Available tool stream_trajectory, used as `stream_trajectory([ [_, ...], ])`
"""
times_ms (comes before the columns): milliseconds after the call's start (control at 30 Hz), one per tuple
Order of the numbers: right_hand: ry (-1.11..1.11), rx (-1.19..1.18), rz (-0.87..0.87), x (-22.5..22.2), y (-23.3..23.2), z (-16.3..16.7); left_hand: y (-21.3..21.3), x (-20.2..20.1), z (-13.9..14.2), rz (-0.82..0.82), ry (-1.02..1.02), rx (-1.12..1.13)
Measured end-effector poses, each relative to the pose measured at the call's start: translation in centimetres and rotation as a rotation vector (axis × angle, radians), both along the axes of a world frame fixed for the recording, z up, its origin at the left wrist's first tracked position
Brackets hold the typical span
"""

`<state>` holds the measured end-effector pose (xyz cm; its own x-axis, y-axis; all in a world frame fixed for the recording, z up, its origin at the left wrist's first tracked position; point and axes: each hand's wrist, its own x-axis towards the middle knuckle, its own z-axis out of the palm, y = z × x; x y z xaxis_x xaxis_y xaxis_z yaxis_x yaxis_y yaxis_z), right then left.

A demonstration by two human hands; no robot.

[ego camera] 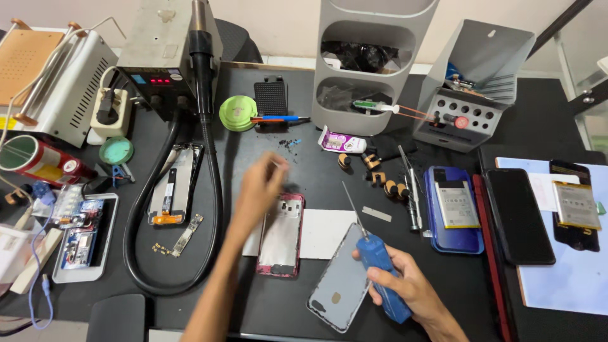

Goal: The person uses a blue electric screwdriver to remove screws from a gray smartphone back cover. They then set the cover aside and pick up a pink phone frame, peeling off a black adhesive strip from its interior.

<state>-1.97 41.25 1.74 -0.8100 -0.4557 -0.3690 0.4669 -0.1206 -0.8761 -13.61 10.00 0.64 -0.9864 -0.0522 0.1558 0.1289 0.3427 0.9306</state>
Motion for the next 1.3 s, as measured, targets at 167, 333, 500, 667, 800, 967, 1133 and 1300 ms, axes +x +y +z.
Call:
stream_trajectory([
  [167,0.006,-0.062,-0.063,-0.1,0.0,-1.8,5.0,7.5,-1.7,-0.638,-0.508,0.325],
  [333,0.056,-0.118,-0.116,-0.2,0.0,-2.6,6.8,9.3,-2.3,-0.785,-0.493,0.594],
  [500,0.22,-0.15,-0.148,-0.4,-0.4,-0.9,3.9,6.8,1.6,-0.776,-0.617,0.88],
  [667,0.26,-0.076,-0.237,-1.6,-2.0,1.5,1.2,1.4,5.2,-0.552,-0.401,1.137],
  [800,0.2,0.001,-0.201,-1.8,-3.9,1.8,1.1,-1.6,4.4,-0.45,-0.331,1.211],
  [967,0.194,0.167,-0.063,-0.2,-5.0,1.6,1.8,-0.2,1.8,-0.467,-0.257,1.538],
  [1133,0.576,0.681,0.016,0.7,-4.6,3.2,2.4,0.7,1.4,-0.597,-0.335,1.677],
  [1300,0.54,0.896,0.005,0.9,-4.9,5.0,2.9,1.1,1.9,-0.543,-0.289,1.496],
])
